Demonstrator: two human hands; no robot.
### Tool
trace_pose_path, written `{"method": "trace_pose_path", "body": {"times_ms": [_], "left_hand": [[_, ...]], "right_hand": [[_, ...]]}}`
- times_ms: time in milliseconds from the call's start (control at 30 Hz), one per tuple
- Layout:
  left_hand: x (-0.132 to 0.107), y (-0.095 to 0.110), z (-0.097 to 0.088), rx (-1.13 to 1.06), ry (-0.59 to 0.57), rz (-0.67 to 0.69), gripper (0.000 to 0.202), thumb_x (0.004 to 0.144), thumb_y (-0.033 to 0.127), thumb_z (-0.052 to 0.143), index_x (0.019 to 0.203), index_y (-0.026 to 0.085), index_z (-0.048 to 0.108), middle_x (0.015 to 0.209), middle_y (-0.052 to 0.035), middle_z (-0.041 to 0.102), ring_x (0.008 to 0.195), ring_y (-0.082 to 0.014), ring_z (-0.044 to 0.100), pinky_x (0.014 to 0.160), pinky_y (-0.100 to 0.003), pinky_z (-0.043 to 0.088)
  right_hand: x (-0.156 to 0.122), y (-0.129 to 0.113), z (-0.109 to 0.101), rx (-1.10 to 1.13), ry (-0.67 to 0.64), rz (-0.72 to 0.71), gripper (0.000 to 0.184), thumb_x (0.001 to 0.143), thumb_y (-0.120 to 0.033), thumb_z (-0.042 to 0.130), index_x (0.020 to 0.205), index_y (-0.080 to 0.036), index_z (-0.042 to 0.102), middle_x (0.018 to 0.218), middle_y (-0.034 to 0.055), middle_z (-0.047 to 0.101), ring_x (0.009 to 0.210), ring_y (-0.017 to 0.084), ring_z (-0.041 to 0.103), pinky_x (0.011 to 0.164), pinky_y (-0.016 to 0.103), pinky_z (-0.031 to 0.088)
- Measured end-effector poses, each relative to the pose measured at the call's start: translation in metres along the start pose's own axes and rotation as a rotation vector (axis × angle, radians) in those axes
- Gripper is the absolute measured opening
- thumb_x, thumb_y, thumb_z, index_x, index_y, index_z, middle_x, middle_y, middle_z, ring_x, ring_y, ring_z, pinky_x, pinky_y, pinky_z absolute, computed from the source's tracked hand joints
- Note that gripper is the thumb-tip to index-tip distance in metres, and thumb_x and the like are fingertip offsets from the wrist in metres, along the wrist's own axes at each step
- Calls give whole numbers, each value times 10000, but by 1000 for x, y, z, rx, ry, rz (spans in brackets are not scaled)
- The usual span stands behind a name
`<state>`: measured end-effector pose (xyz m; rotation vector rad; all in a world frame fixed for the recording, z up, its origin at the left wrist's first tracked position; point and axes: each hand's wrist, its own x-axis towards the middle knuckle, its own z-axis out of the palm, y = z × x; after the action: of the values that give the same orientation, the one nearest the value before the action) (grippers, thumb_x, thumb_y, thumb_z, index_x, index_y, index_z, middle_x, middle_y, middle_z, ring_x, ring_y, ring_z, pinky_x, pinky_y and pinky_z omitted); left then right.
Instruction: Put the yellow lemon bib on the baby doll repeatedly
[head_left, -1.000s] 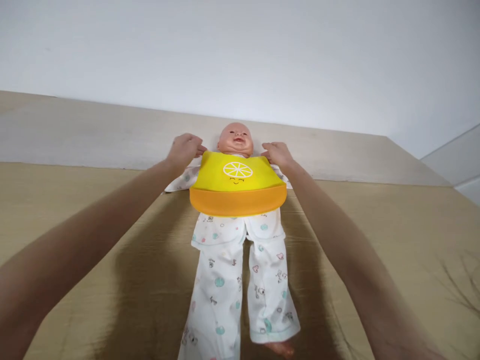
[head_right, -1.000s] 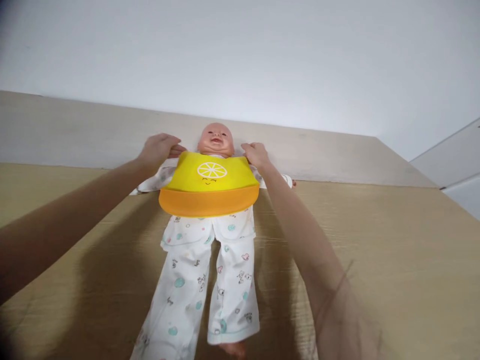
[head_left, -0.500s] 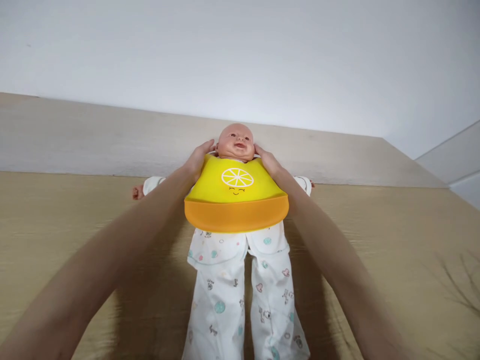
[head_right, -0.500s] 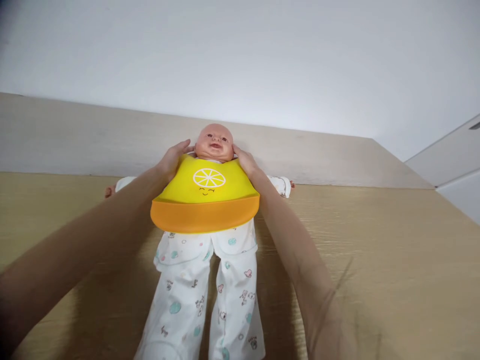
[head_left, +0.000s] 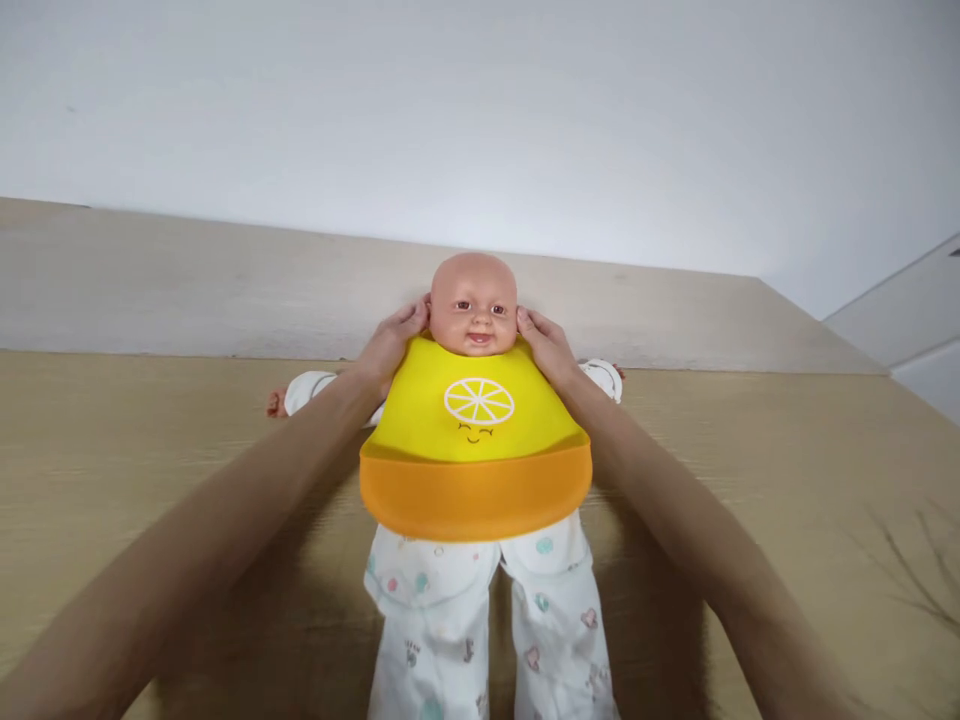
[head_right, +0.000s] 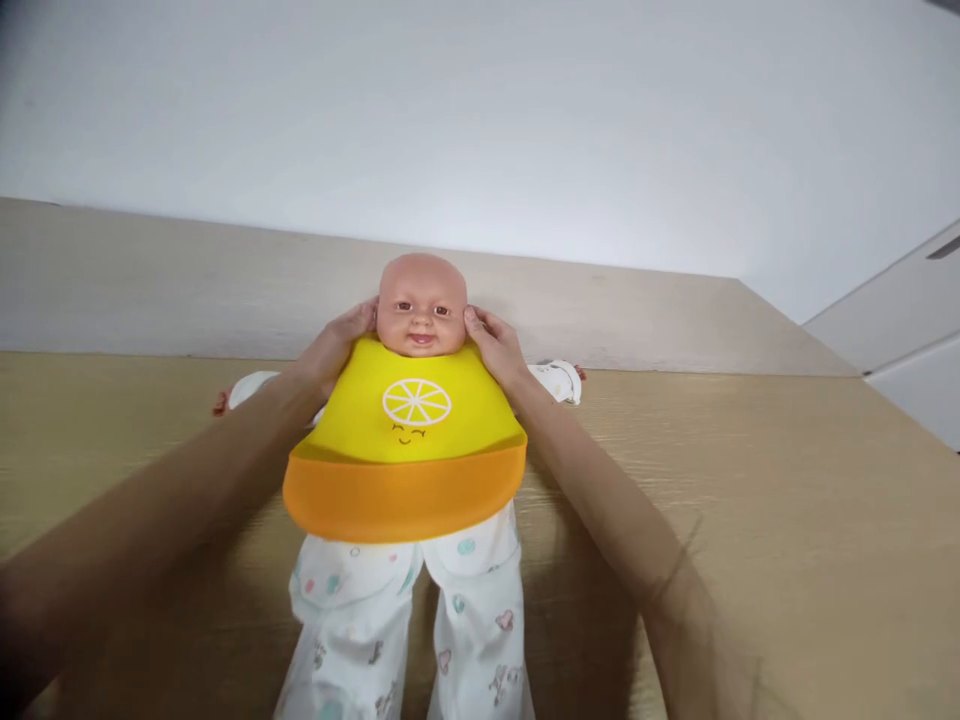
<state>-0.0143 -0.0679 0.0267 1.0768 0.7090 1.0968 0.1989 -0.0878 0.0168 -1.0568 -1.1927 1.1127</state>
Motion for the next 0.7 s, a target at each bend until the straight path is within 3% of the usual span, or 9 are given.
{"method": "trace_pose_path", "body": {"times_ms": [167,333,500,700], "left_hand": [[-46,1,12,2,63,-87,711,720,368,789,1369,255,519,1233,-75,683,1007,-256,692,799,-330,589],[-92,-2,22,-10,66,-221,783,650,376,832,1362,318,512,1344,-64,624,1183,-296,622,833,-321,604],[-135,-4,24,-103,-21,-323,726,636,356,849,1297,369,549,1387,-33,593,1239,-316,584,840,-321,605],[-168,-2,23,-356,-59,-449,615,730,185,693,1323,276,561,1227,-48,694,1132,-293,651,925,-342,559]], "right_hand": [[-56,-14,-3,17,20,58,608,746,-637,677,1186,-225,598,1214,55,654,1128,219,615,932,343,530],[-113,-21,-7,135,-8,102,550,727,-565,746,1156,-258,592,1328,45,591,1248,213,555,1035,352,495],[-156,-24,-10,246,-153,143,594,736,-511,771,1243,-285,557,1322,56,582,1276,207,533,1103,371,436],[-179,-27,-11,285,-404,223,813,653,-547,825,1327,-213,517,1292,104,588,1250,231,540,1062,363,447]]}}
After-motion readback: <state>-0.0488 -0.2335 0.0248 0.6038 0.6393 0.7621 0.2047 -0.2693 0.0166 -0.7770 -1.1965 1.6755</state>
